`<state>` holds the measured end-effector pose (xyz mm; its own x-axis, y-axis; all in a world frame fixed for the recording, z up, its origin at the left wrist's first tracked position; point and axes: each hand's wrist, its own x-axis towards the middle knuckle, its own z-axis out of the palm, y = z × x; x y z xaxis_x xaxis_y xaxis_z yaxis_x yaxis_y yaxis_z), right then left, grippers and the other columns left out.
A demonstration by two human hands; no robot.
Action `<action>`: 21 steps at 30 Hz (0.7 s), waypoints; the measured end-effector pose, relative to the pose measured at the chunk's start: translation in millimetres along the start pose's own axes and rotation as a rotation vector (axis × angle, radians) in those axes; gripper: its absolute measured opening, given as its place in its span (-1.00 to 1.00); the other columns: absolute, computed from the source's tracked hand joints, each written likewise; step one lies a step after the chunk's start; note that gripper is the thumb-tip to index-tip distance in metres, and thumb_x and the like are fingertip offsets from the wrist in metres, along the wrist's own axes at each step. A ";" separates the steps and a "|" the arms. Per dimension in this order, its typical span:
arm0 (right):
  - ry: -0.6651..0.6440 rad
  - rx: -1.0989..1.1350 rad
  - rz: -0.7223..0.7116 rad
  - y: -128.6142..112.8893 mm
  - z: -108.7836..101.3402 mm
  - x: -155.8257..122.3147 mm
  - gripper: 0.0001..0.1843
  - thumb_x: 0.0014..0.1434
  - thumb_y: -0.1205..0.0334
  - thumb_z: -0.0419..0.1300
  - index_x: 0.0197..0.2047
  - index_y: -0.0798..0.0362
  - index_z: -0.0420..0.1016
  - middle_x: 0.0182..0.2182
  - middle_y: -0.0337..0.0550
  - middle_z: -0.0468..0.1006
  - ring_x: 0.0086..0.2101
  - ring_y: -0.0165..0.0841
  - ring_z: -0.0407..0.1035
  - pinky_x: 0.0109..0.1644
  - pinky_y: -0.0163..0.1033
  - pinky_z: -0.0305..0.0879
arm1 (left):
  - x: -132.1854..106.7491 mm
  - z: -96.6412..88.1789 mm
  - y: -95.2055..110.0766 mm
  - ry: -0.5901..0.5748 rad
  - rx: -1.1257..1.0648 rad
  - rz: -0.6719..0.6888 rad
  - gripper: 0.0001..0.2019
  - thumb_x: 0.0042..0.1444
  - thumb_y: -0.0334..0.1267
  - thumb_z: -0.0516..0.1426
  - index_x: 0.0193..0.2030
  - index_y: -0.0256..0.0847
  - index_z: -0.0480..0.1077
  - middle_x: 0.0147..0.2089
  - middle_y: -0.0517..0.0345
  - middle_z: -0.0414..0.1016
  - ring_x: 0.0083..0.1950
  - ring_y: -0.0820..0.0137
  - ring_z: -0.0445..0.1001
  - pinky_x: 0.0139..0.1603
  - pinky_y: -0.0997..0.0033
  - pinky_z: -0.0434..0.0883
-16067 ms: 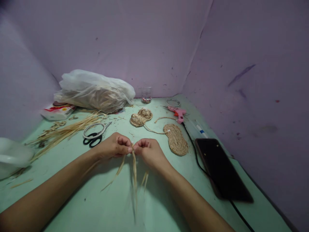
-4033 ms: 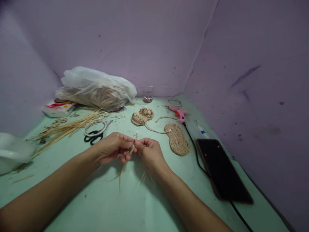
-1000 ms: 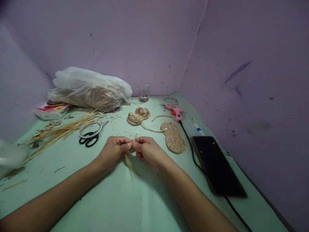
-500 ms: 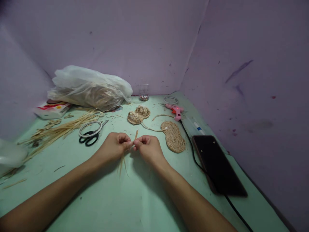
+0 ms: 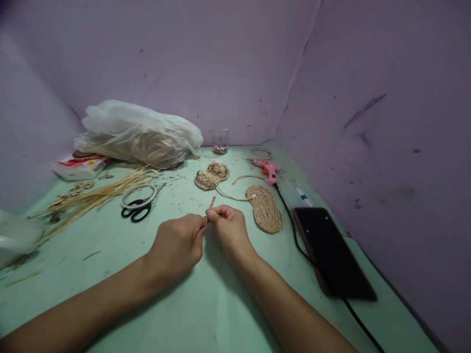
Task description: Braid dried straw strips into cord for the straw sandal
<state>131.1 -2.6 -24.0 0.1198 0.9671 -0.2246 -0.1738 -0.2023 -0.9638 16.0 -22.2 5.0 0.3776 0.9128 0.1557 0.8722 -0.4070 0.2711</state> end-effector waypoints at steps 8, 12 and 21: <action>-0.101 0.087 0.172 -16.0 -0.5 -5.3 -0.86 -0.23 0.29 0.22 -0.61 0.15 0.32 -0.71 -0.31 0.34 -0.73 -0.61 0.02 -0.65 -0.41 -0.17 | 14.6 -14.6 -8.2 0.053 -0.481 -0.217 -0.83 -0.03 -0.27 0.01 -0.41 -0.26 0.39 -0.46 0.10 0.44 -0.52 0.46 0.35 -0.49 0.48 0.24; -0.205 0.042 0.210 -18.0 2.1 -10.3 -0.82 -0.20 0.22 0.22 -0.62 0.13 0.30 -0.76 -0.32 0.30 -0.75 -0.59 0.03 -0.67 -0.40 -0.22 | 26.9 -19.8 -18.8 -0.309 -1.070 -0.529 -0.82 -0.12 -0.33 0.08 -0.33 -0.34 0.36 -0.57 0.16 0.38 -0.70 0.54 0.25 -0.70 0.53 0.16; -0.173 0.033 0.081 -16.2 4.9 -10.5 -0.79 -0.22 0.31 0.23 -0.43 0.14 0.34 -0.70 -0.27 0.42 -0.64 -0.51 0.26 -0.52 -0.40 0.08 | 29.1 -12.2 -31.7 -0.446 -1.239 -0.580 -0.92 -0.27 -0.39 0.15 -0.61 -0.40 0.40 -0.68 0.16 0.33 -0.71 0.61 0.18 -0.73 0.59 0.09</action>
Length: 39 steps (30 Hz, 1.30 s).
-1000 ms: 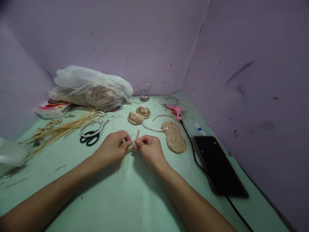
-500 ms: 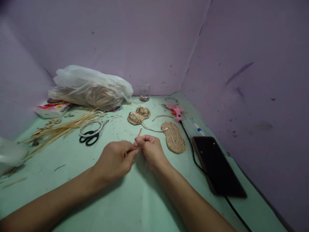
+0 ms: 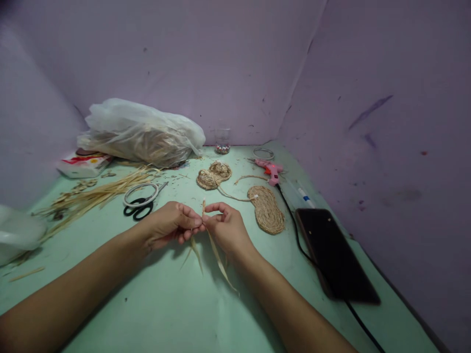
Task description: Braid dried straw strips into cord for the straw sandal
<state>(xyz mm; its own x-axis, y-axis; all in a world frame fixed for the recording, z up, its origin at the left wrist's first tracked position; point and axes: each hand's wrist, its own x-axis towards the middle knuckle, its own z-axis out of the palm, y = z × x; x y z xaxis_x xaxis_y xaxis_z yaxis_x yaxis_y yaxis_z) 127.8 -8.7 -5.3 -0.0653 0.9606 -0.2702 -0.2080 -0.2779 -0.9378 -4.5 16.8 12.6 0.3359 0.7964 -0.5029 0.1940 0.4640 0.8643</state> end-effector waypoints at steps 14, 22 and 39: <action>-0.046 -0.176 -0.098 2.5 -4.3 0.9 -0.80 -0.13 0.19 0.18 -0.40 0.10 0.34 -0.65 -0.25 0.42 -0.64 -0.51 0.21 -0.55 -0.39 0.06 | 3.9 4.0 -4.4 0.106 0.238 0.280 -0.93 -0.32 -0.42 0.06 -0.66 -0.35 0.36 -0.67 0.20 0.33 -0.66 0.62 0.08 -0.62 0.56 0.03; 0.072 -0.631 -0.189 -3.7 -12.8 1.0 -0.80 -0.09 0.17 0.12 -0.59 0.12 0.42 -0.69 -0.24 0.36 -0.67 -0.50 0.12 -0.61 -0.37 -0.02 | 8.0 7.3 -11.2 0.271 0.174 0.301 -0.95 -0.32 -0.37 0.09 -0.66 -0.32 0.30 -0.72 0.29 0.20 -0.65 0.60 0.09 -0.62 0.56 0.04; -0.115 -1.491 -0.718 11.4 4.3 -21.4 -0.80 -0.01 0.37 0.00 -0.44 0.10 0.46 -0.53 -0.11 0.50 -0.59 -0.42 0.26 -0.53 -0.28 -0.12 | 7.2 18.8 -10.1 0.317 -0.212 0.091 -0.91 -0.37 -0.51 -0.02 -0.66 -0.27 0.18 -0.74 0.31 0.17 -0.74 0.65 -0.04 -0.70 0.57 -0.10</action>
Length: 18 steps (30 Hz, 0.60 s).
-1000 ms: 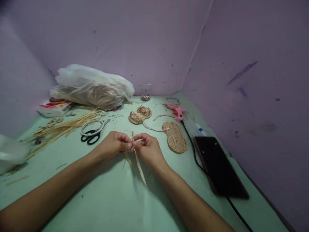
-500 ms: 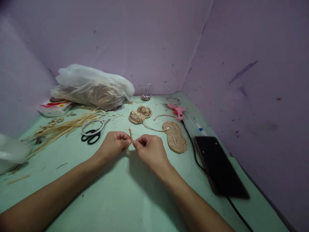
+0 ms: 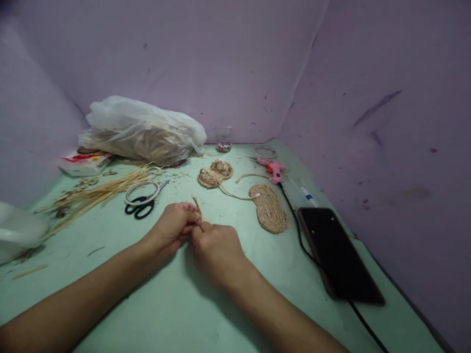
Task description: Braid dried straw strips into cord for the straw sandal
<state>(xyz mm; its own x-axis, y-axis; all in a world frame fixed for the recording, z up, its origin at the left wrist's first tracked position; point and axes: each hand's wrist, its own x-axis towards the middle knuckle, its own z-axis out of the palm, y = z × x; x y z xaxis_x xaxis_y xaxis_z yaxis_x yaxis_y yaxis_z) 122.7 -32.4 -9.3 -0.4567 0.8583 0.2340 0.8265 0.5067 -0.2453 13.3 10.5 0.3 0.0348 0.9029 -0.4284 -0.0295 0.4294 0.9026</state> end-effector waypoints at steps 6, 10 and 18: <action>0.333 0.507 0.464 22.2 -23.7 10.7 -0.75 -0.07 0.08 0.13 -0.42 0.08 0.49 -0.53 -0.15 0.51 -0.59 -0.43 0.26 -0.49 -0.31 0.09 | 3.3 -1.2 -9.8 -0.005 0.278 0.142 -0.94 -0.39 -0.47 0.00 -0.67 -0.29 0.25 -0.73 0.30 0.18 -0.65 0.58 0.11 -0.62 0.56 0.05; 0.212 0.812 0.538 31.5 -21.2 17.2 -0.75 -0.13 0.09 0.19 -0.48 0.12 0.49 -0.56 -0.14 0.49 -0.56 -0.42 0.28 -0.49 -0.32 0.16 | 0.3 0.7 -14.6 -0.050 0.397 0.242 -0.96 -0.34 -0.42 0.01 -0.68 -0.29 0.26 -0.70 0.27 0.22 -0.62 0.55 0.14 -0.60 0.54 0.07; -0.019 1.666 0.876 38.5 -5.0 21.1 -0.82 -0.04 0.35 0.10 -0.64 0.16 0.31 -0.77 -0.30 0.26 -0.74 -0.59 0.10 -0.67 -0.48 0.07 | -12.0 2.5 -0.7 -0.324 0.267 0.343 -0.93 -0.23 -0.39 0.06 -0.64 -0.32 0.30 -0.67 0.27 0.21 -0.60 0.58 0.14 -0.54 0.54 0.12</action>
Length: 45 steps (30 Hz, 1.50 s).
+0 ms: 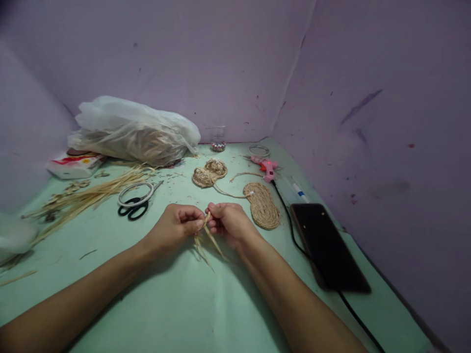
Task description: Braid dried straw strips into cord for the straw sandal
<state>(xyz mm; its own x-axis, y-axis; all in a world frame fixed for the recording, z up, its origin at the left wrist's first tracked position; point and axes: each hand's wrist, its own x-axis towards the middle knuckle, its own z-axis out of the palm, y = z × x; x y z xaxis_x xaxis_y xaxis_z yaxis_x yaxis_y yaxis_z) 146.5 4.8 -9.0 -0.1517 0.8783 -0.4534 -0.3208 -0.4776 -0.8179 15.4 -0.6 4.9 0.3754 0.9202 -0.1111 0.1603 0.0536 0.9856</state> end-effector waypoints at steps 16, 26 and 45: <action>-0.206 0.009 0.022 -3.2 8.4 -10.2 -0.84 0.01 0.22 0.13 -0.49 0.16 0.35 -0.64 -0.21 0.36 -0.59 -0.47 0.30 -0.45 -0.36 0.25 | 7.5 -4.3 -9.3 0.290 -0.208 -0.168 -0.91 -0.32 -0.37 0.14 -0.66 -0.33 0.28 -0.72 0.26 0.25 -0.67 0.59 0.19 -0.60 0.56 0.17; -0.208 -0.045 -0.043 1.1 17.5 -13.8 -0.97 -0.14 0.43 0.16 -0.52 0.18 0.37 -0.59 -0.22 0.37 -0.59 -0.56 0.21 -0.46 -0.40 0.13 | 8.9 0.8 -12.3 0.284 -0.274 -0.222 -0.96 -0.31 -0.41 0.13 -0.62 -0.33 0.33 -0.70 0.21 0.31 -0.66 0.52 0.27 -0.57 0.49 0.24; 0.153 -0.418 -0.184 7.8 8.1 -1.0 -0.82 -0.16 0.20 0.15 -0.65 0.13 0.32 -0.76 -0.33 0.26 -0.76 -0.62 -0.10 -0.69 -0.39 -0.26 | 13.8 -10.7 -15.4 0.220 0.147 -0.117 -0.88 -0.23 -0.28 0.09 -0.62 -0.32 0.31 -0.69 0.24 0.26 -0.67 0.60 0.11 -0.63 0.57 0.06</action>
<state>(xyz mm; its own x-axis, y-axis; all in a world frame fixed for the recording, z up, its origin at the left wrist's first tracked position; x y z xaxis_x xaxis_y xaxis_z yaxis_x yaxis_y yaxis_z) 136.6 0.4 -12.0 0.0216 0.9509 -0.3087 0.0783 -0.3095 -0.9477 8.3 15.4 -10.4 0.1423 0.9738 -0.1773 0.3275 0.1227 0.9369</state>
